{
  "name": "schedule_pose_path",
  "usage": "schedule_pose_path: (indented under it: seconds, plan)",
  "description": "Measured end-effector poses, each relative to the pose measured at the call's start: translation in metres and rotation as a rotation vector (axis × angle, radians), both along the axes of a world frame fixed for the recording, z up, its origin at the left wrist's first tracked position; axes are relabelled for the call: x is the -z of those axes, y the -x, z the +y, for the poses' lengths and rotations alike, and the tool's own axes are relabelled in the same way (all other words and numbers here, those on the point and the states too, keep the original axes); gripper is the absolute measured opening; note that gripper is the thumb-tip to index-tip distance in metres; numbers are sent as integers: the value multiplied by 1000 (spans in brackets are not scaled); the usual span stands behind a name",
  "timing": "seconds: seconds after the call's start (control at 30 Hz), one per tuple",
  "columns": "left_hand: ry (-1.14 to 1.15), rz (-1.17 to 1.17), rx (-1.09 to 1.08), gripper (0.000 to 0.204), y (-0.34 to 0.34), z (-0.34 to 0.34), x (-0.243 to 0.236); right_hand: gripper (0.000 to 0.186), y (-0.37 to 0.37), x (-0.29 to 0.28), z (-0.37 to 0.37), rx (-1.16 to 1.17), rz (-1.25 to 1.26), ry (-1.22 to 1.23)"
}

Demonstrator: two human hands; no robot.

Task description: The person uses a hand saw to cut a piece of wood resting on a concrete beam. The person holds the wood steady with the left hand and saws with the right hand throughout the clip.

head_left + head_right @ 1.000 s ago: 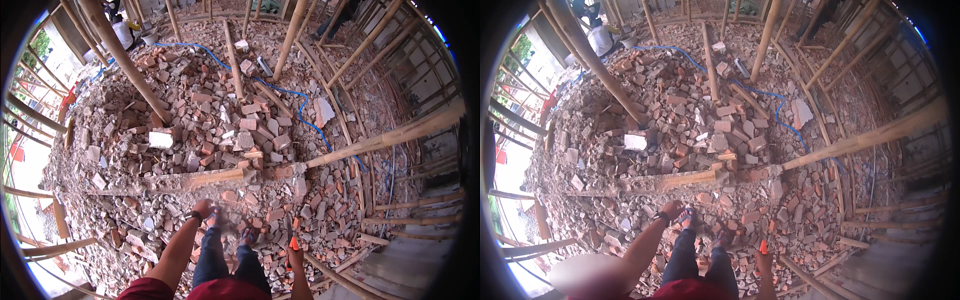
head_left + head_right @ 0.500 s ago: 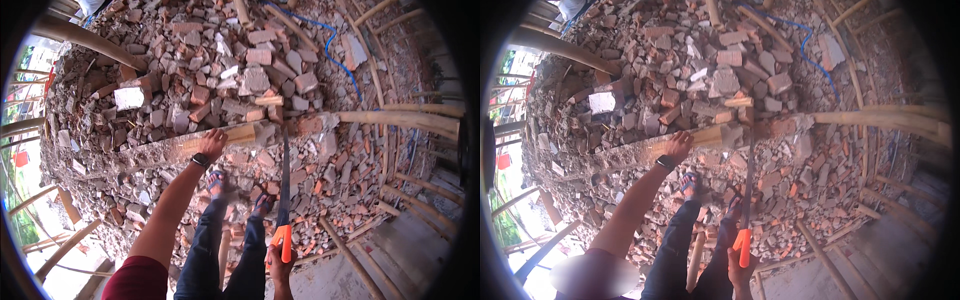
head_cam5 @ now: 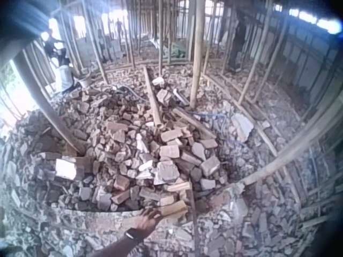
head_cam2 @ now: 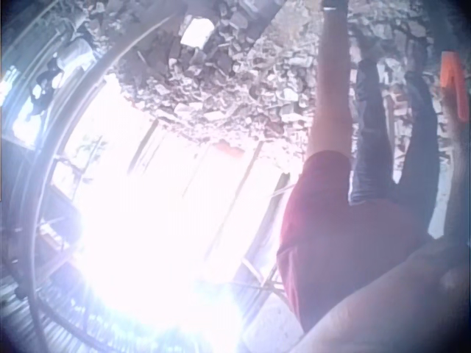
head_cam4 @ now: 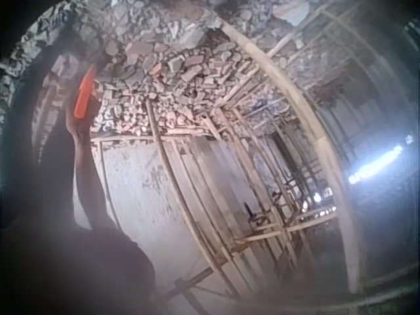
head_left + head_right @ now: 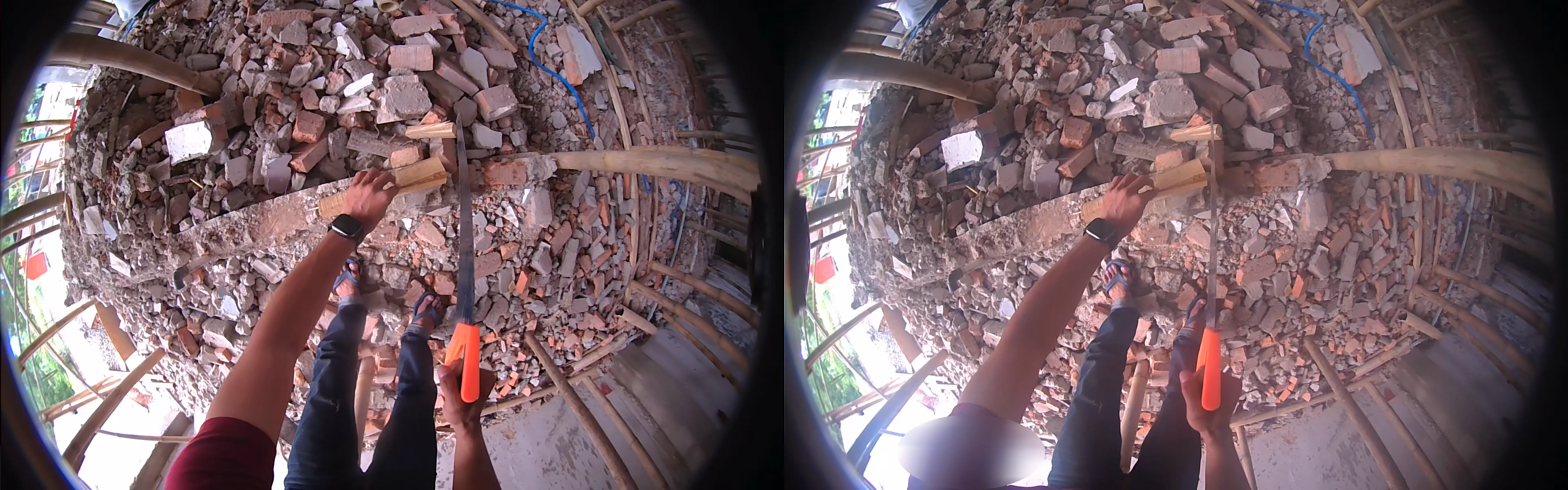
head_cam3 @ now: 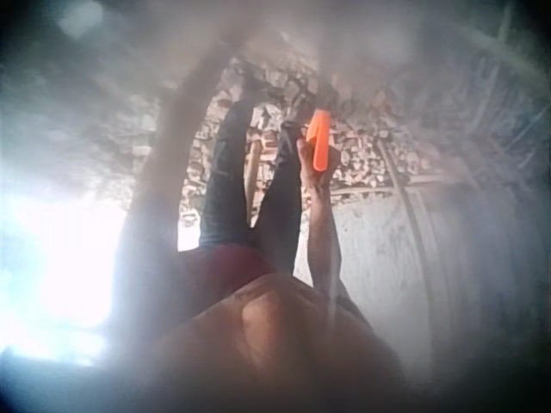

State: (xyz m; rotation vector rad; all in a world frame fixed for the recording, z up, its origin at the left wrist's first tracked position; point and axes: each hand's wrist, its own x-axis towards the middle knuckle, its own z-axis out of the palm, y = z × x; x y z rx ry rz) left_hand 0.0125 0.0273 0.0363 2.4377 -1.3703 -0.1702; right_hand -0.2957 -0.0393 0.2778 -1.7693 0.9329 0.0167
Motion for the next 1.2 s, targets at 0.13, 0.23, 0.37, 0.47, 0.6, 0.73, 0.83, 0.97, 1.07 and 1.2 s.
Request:
schedule_pose_path:
  seconds: [0.13, 0.23, 0.37, 0.47, 0.6, 0.73, 0.83, 0.97, 1.07, 1.2]
  plan:
    - [32, 118, 14, 36, -1, 13, 6, 42, -10, 20, -2, 7, -66, 16]
    - [94, 174, -84, 31, 3, 23, 11, 43, -8, 44, -3, -127, -165, 211]
    - [119, 222, -222, 30, 12, 26, 9, 40, 6, 56, -5, -40, 17, 22]
    - [122, 223, -236, 25, 6, 20, 7, 33, 15, 61, -12, 331, 87, -277]
    - [52, 143, -187, 28, 6, 23, 2, 23, 15, 36, -30, 421, -35, -456]
    - [58, 144, -121, 33, -2, 28, 10, 30, 4, 17, -29, 218, -30, -292]
    - [107, 133, -97, 30, -2, 25, 15, 30, 0, 34, -30, 115, -58, -230]
    - [142, 163, -68, 27, -3, 20, 18, 35, -2, 67, -16, 120, 77, -274]
    - [174, 233, -63, 23, -9, 16, 14, 35, 3, 73, -16, 110, 77, -268]
    - [258, 323, -95, 16, -10, 7, 5, 34, -5, 63, -13, 94, 91, -232]
